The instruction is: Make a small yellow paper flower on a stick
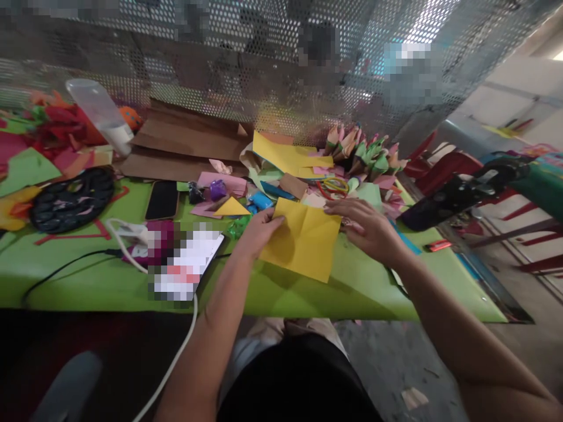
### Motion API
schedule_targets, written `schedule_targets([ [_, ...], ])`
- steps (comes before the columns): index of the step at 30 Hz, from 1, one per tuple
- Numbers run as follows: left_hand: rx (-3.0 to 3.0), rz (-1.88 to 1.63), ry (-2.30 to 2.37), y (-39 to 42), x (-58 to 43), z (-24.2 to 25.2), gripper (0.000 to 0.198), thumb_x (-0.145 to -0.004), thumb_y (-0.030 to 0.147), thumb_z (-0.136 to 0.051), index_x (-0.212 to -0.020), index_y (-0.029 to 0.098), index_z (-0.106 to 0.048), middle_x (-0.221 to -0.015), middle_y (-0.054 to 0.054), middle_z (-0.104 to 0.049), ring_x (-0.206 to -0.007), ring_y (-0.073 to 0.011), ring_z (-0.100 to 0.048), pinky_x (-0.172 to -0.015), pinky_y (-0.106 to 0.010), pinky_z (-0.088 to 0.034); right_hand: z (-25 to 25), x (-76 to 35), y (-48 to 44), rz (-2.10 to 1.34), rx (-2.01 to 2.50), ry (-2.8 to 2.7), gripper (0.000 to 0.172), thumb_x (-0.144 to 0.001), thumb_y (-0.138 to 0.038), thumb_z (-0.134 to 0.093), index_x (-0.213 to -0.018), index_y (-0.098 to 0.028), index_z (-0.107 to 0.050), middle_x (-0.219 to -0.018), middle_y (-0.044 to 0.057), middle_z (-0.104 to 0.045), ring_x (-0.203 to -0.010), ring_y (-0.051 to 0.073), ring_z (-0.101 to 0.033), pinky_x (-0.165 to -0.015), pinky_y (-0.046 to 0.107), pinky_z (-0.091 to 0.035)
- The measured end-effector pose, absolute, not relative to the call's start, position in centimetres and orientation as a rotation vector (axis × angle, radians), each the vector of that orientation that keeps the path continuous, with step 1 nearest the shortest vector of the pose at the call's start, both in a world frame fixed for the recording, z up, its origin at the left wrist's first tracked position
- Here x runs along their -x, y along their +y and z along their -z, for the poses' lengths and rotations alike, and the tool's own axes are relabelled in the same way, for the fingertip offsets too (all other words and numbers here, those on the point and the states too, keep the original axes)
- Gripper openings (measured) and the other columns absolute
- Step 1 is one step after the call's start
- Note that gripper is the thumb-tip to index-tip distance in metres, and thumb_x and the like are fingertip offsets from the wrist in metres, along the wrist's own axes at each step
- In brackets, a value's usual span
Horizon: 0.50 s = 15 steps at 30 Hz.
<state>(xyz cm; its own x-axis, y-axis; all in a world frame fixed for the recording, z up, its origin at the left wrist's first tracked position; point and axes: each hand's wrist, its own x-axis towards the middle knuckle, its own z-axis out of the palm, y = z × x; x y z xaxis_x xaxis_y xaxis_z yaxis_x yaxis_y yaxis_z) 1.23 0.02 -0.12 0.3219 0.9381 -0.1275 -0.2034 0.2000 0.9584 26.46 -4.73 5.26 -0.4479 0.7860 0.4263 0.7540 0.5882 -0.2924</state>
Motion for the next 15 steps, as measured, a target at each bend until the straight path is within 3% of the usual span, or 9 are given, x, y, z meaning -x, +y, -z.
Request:
schedule_targets([
  [3, -1.014, -0.938, 0.902, -0.1, -1.2, 0.0, 0.035, -0.067, 0.039, -0.077, -0.094, 0.018, -0.070, -0.088, -0.004, -0.076, -0.084, -0.0225, -0.071, -0.076, -0.033, -0.054, -4.4, -26.4, -6.9, 0.011, 1.229, -2.411, 0.052, -0.084, -0.007, -0.052, -0.127, -0.032, -0.068, -0.148, 0.002, -0.058, -0.139, 0.030, -0.048, -0.114, 0.054, -0.037],
  [7, -0.936, -0.880, 0.848, -0.3, -1.3, 0.0, 0.039, -0.066, 0.038, -0.081, -0.098, 0.018, -0.070, -0.089, -0.005, -0.077, -0.075, -0.0207, -0.071, -0.072, -0.033, -0.055, -2.9, -26.0, -6.8, 0.059, 1.211, -2.372, 0.038, -0.085, -0.014, -0.062, -0.115, -0.033, -0.074, -0.143, 0.004, -0.062, -0.136, 0.033, -0.049, -0.113, 0.058, -0.036],
  [15, -0.993, -0.834, 0.786, -0.3, -1.1, 0.3, 0.052, -0.069, 0.045, -0.082, -0.112, 0.019, -0.073, -0.108, -0.008, -0.078, -0.105, -0.0279, -0.071, -0.089, -0.037, -0.055, -1.7, -24.5, -4.9, -0.149, 1.182, -2.129, 0.010, -0.089, -0.028, -0.068, -0.094, -0.026, -0.076, -0.133, 0.011, -0.068, -0.122, 0.031, -0.061, -0.102, 0.051, -0.047],
])
